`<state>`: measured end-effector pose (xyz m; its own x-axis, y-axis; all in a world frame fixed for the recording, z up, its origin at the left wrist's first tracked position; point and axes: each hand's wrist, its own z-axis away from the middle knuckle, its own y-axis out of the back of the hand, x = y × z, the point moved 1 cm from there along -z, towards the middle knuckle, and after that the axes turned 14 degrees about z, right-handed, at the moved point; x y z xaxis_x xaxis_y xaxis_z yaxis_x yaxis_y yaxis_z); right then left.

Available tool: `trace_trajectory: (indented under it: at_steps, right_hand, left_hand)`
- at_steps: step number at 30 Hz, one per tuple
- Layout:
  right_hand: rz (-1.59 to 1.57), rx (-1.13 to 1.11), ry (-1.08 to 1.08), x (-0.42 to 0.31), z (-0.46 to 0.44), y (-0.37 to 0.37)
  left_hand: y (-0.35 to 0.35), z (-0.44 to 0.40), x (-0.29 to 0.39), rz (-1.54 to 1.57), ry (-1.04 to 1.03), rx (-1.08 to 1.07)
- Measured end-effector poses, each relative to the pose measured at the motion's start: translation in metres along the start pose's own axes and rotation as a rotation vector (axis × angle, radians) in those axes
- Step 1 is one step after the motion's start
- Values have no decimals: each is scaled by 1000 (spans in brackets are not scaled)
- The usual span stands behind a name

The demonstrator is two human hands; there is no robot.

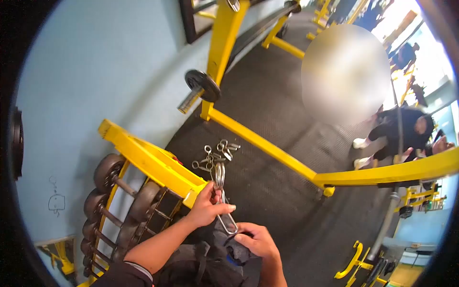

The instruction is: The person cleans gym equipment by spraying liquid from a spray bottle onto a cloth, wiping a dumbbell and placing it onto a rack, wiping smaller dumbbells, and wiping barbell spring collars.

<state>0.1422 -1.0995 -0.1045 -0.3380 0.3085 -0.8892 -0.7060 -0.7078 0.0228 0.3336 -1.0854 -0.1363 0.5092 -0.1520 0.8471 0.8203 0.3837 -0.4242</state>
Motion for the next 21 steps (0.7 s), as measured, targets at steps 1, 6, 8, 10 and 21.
trace_trajectory:
  at_steps: [1,6,8,10,21]
  right_hand:
    - [233,198,-16,-10,24,-2]
    - [-124,804,549,-77,106,-61]
    - [533,755,647,-102,108,-110]
    - [599,695,651,-96,98,-160]
    - [1034,-678,452,-97,67,-189]
  left_hand:
    - [3,23,14,-47,-2,-40]
    - [9,142,76,-516,-76,-65]
    - [10,177,76,-588,-181,-79]
    - [17,204,75,-756,-679,-167]
    - [88,304,126,-1542,-555,-440]
